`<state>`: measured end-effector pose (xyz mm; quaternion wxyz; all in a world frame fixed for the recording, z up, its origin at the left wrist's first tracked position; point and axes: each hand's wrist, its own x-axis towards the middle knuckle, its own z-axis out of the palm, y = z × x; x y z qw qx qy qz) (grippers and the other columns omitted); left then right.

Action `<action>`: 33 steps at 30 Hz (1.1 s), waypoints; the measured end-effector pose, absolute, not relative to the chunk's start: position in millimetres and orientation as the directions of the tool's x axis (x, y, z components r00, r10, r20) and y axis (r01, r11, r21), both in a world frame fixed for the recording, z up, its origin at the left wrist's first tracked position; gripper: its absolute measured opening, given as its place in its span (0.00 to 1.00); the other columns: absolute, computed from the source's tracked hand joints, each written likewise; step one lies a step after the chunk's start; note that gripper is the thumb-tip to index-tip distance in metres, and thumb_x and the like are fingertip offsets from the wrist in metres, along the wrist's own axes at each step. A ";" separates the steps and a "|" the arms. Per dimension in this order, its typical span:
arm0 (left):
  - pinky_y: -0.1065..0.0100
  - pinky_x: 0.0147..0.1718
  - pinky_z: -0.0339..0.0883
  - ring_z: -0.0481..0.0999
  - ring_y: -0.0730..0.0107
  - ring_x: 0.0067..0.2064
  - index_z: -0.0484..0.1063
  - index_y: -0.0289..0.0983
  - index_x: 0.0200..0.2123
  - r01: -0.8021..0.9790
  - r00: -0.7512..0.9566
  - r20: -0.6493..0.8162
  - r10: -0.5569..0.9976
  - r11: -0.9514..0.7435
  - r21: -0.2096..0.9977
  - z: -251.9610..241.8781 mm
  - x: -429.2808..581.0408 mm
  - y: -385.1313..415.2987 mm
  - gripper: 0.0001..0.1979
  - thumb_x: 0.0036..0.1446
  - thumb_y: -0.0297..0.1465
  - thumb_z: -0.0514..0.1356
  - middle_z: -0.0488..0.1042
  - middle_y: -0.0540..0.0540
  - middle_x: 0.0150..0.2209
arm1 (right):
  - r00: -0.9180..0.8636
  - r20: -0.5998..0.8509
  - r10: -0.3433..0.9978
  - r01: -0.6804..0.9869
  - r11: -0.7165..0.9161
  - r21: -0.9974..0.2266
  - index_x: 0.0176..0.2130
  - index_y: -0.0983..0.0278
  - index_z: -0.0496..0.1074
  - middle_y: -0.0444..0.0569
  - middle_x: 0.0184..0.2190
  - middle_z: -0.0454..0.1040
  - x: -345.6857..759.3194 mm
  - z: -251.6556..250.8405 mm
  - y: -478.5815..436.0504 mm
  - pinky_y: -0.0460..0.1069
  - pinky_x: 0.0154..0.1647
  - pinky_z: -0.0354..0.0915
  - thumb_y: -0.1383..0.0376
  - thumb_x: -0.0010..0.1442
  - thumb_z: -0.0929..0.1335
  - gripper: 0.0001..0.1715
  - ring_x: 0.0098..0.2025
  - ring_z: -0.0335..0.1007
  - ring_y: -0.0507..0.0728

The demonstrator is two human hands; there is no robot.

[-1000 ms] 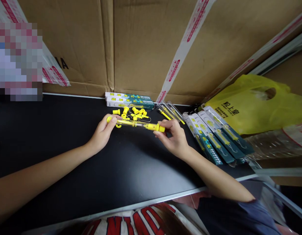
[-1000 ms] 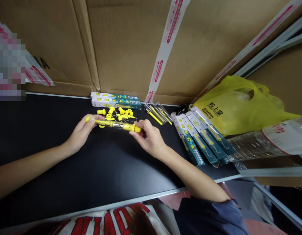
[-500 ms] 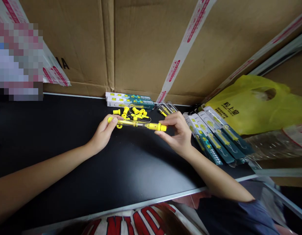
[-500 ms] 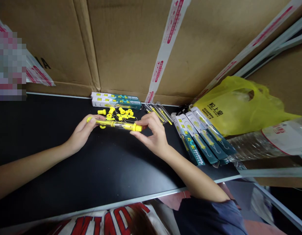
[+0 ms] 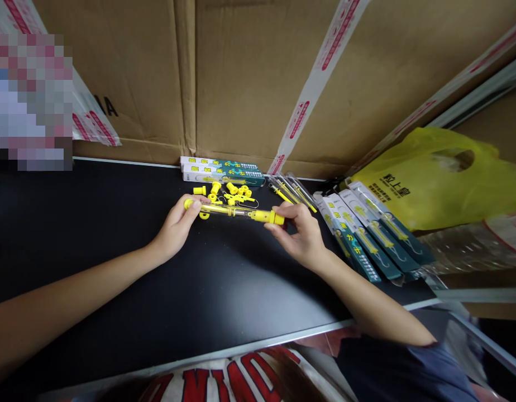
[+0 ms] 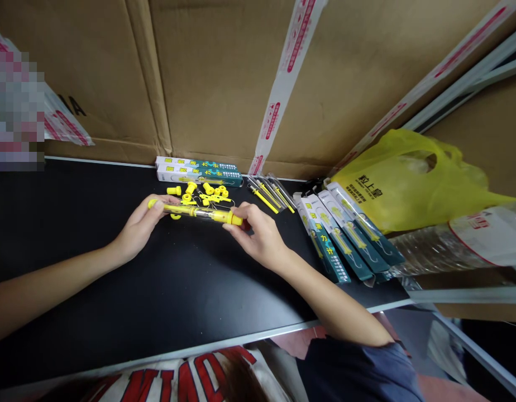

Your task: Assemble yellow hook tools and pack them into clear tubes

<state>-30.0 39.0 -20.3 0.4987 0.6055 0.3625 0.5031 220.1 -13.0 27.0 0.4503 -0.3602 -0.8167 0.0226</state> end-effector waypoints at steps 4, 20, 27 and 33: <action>0.61 0.52 0.62 0.72 0.62 0.49 0.72 0.38 0.40 -0.084 0.224 0.255 0.941 -0.242 0.967 -20.2 -29.4 38.8 0.20 0.59 0.48 0.55 0.73 0.43 0.48 | -0.332 0.673 0.661 0.555 0.714 -0.427 0.40 0.58 0.61 0.44 0.33 0.70 222.1 21.4 -16.2 0.45 0.19 0.61 0.64 0.59 0.69 0.12 0.21 0.58 0.48; 0.60 0.51 0.63 0.71 0.63 0.49 0.70 0.39 0.40 -0.020 0.192 0.356 0.914 -0.360 0.933 -22.2 -31.3 41.5 0.18 0.62 0.47 0.52 0.73 0.44 0.46 | -0.290 0.603 0.743 0.493 0.656 -0.571 0.44 0.58 0.58 0.43 0.34 0.63 219.9 18.6 -14.9 0.45 0.22 0.64 0.64 0.60 0.69 0.16 0.27 0.64 0.49; 0.62 0.49 0.65 0.70 0.63 0.49 0.69 0.39 0.41 0.098 0.167 0.422 0.891 -0.441 0.892 -18.5 -32.1 39.7 0.16 0.64 0.44 0.50 0.73 0.44 0.44 | -0.280 0.631 0.723 0.451 0.680 -0.579 0.40 0.57 0.55 0.42 0.33 0.59 215.5 20.0 -17.7 0.44 0.23 0.64 0.67 0.60 0.68 0.15 0.27 0.62 0.49; 0.61 0.50 0.64 0.71 0.64 0.49 0.69 0.39 0.41 0.107 0.147 0.433 0.889 -0.449 0.887 -21.7 -33.5 41.6 0.16 0.64 0.44 0.50 0.73 0.43 0.45 | -0.376 0.493 0.784 0.393 0.617 -0.681 0.43 0.59 0.55 0.46 0.37 0.62 223.3 25.1 -20.2 0.49 0.30 0.69 0.64 0.64 0.64 0.10 0.31 0.67 0.51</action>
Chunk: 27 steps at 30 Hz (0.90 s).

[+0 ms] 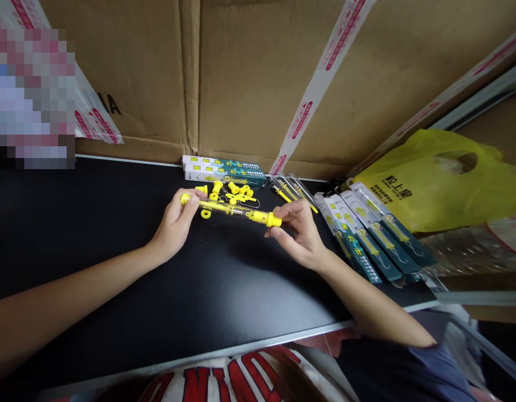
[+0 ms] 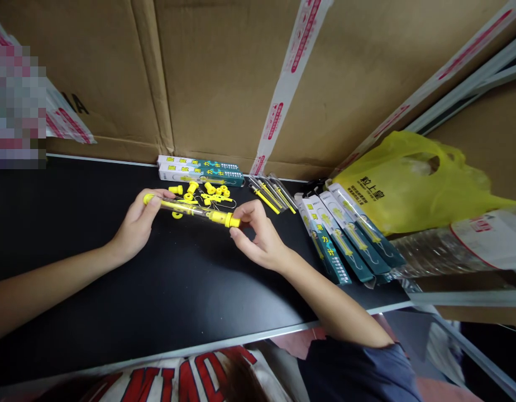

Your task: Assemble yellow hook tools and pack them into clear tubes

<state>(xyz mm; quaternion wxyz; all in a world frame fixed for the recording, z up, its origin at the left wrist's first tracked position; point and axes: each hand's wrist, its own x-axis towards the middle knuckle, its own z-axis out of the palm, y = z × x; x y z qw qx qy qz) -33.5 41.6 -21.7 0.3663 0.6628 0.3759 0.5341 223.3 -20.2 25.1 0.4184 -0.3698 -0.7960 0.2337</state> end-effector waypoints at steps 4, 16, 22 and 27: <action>0.61 0.51 0.63 0.71 0.64 0.49 0.68 0.38 0.41 0.074 0.130 0.418 0.899 -0.429 0.900 -24.2 -34.6 44.6 0.16 0.64 0.44 0.50 0.72 0.43 0.46 | -0.426 0.439 0.791 0.383 0.597 -0.704 0.44 0.59 0.55 0.46 0.35 0.66 225.6 28.4 -18.9 0.50 0.35 0.70 0.65 0.66 0.62 0.09 0.33 0.72 0.52; 0.59 0.52 0.63 0.70 0.63 0.50 0.69 0.39 0.43 -0.063 0.119 0.362 0.925 -0.357 0.932 -33.0 -35.2 45.9 0.16 0.63 0.44 0.52 0.71 0.43 0.49 | -0.449 0.453 0.770 0.459 0.634 -0.623 0.47 0.60 0.54 0.46 0.34 0.68 230.3 13.6 -16.7 0.51 0.37 0.69 0.63 0.67 0.62 0.10 0.34 0.73 0.53; 0.59 0.53 0.62 0.69 0.63 0.51 0.69 0.40 0.43 -0.105 0.152 0.371 0.916 -0.359 0.928 -30.1 -33.8 44.6 0.15 0.64 0.43 0.52 0.71 0.43 0.49 | -0.401 0.479 0.781 0.445 0.623 -0.643 0.47 0.59 0.54 0.45 0.33 0.67 227.1 17.0 -18.5 0.52 0.35 0.68 0.63 0.67 0.61 0.10 0.33 0.72 0.53; 0.61 0.52 0.62 0.70 0.64 0.50 0.68 0.40 0.44 -0.058 0.143 0.421 0.896 -0.417 0.907 -25.5 -34.3 42.6 0.15 0.65 0.43 0.51 0.71 0.43 0.49 | -0.401 0.424 0.812 0.389 0.570 -0.724 0.42 0.59 0.52 0.41 0.26 0.67 221.4 22.9 -19.7 0.48 0.30 0.63 0.62 0.69 0.58 0.05 0.26 0.65 0.51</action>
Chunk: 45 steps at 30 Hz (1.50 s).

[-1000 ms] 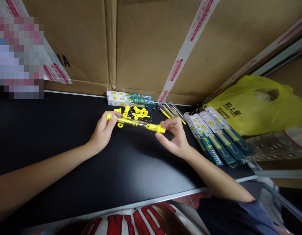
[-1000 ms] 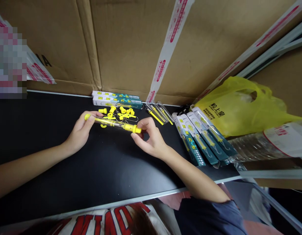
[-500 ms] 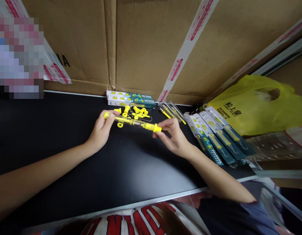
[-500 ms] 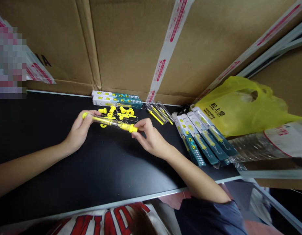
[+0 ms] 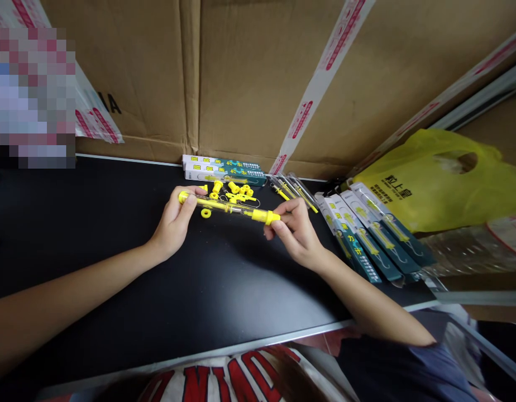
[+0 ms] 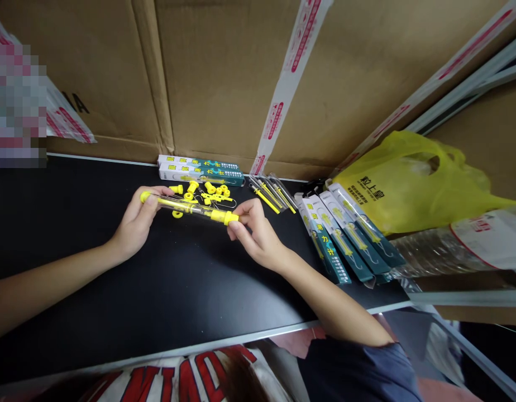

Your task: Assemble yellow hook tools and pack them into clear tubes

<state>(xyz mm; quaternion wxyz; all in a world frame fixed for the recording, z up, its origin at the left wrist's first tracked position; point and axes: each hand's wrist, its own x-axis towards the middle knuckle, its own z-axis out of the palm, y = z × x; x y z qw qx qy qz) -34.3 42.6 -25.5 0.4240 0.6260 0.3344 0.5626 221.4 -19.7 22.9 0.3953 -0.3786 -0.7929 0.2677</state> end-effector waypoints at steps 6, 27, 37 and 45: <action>0.60 0.51 0.64 0.71 0.63 0.49 0.68 0.39 0.41 -0.007 0.127 0.428 0.895 -0.431 0.902 -22.9 -33.5 43.9 0.15 0.64 0.44 0.51 0.72 0.43 0.46 | -0.387 0.419 0.821 0.348 0.551 -0.758 0.42 0.59 0.52 0.40 0.26 0.66 217.4 23.7 -20.6 0.48 0.30 0.63 0.63 0.68 0.60 0.06 0.27 0.65 0.51; 0.60 0.50 0.65 0.72 0.63 0.48 0.68 0.39 0.40 0.157 0.113 0.436 0.893 -0.449 0.879 -18.2 -32.2 40.2 0.16 0.64 0.44 0.49 0.74 0.43 0.43 | -0.397 0.488 0.778 0.505 0.629 -0.592 0.44 0.59 0.57 0.48 0.38 0.66 228.3 26.9 -13.2 0.51 0.40 0.71 0.62 0.63 0.66 0.13 0.37 0.70 0.53; 0.60 0.50 0.65 0.72 0.63 0.48 0.68 0.40 0.40 0.140 0.115 0.457 0.882 -0.470 0.872 -19.0 -31.5 38.0 0.15 0.64 0.45 0.50 0.74 0.44 0.43 | -0.367 0.469 0.803 0.504 0.596 -0.625 0.43 0.59 0.57 0.45 0.35 0.65 226.6 26.8 -14.8 0.50 0.36 0.70 0.62 0.64 0.65 0.11 0.33 0.68 0.52; 0.60 0.49 0.65 0.72 0.63 0.46 0.68 0.40 0.39 0.147 0.118 0.451 0.885 -0.465 0.873 -18.4 -30.5 37.2 0.15 0.64 0.44 0.50 0.73 0.44 0.42 | -0.394 0.499 0.772 0.538 0.634 -0.555 0.41 0.58 0.57 0.45 0.34 0.64 226.4 28.4 -15.9 0.48 0.29 0.66 0.63 0.63 0.66 0.10 0.30 0.63 0.51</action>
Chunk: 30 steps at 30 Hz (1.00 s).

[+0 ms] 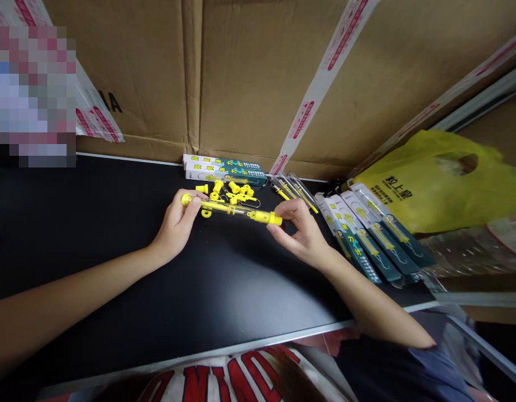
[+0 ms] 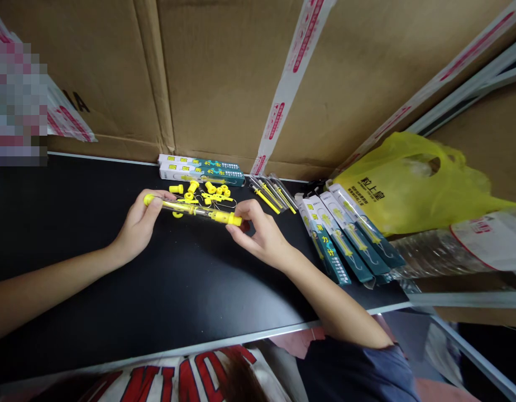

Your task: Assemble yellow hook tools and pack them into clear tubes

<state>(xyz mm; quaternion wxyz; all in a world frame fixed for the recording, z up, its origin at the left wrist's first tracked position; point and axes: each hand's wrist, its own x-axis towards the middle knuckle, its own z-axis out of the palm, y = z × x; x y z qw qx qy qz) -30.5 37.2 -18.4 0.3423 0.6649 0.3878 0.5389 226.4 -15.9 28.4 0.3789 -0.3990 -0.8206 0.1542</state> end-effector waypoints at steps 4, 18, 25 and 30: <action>0.62 0.48 0.65 0.72 0.63 0.46 0.68 0.40 0.39 0.147 0.123 0.442 0.889 -0.457 0.877 -18.6 -30.9 37.1 0.15 0.64 0.44 0.50 0.73 0.44 0.43 | -0.390 0.473 0.790 0.556 0.611 -0.563 0.43 0.58 0.56 0.45 0.34 0.64 226.7 27.9 -15.0 0.48 0.28 0.66 0.62 0.63 0.65 0.11 0.30 0.64 0.51; 0.61 0.49 0.65 0.72 0.63 0.47 0.68 0.40 0.39 0.153 0.131 0.461 0.878 -0.477 0.865 -19.7 -31.3 38.6 0.15 0.64 0.44 0.50 0.74 0.44 0.42 | -0.415 0.423 0.806 0.546 0.592 -0.593 0.47 0.58 0.57 0.43 0.31 0.64 226.5 26.8 -15.3 0.48 0.26 0.63 0.63 0.63 0.65 0.13 0.27 0.63 0.51; 0.61 0.49 0.64 0.72 0.63 0.47 0.68 0.39 0.40 0.179 0.129 0.462 0.878 -0.479 0.859 -19.8 -32.2 38.2 0.15 0.65 0.43 0.49 0.73 0.43 0.43 | -0.413 0.408 0.814 0.558 0.580 -0.594 0.46 0.59 0.56 0.43 0.31 0.65 227.3 27.2 -15.1 0.48 0.28 0.65 0.64 0.63 0.65 0.13 0.27 0.64 0.51; 0.62 0.49 0.65 0.72 0.64 0.47 0.67 0.38 0.40 0.181 0.128 0.473 0.872 -0.489 0.853 -19.2 -32.4 38.0 0.15 0.65 0.42 0.50 0.73 0.43 0.43 | -0.414 0.410 0.813 0.549 0.582 -0.600 0.45 0.59 0.57 0.40 0.27 0.63 225.9 26.0 -14.8 0.45 0.23 0.60 0.65 0.63 0.66 0.13 0.23 0.59 0.49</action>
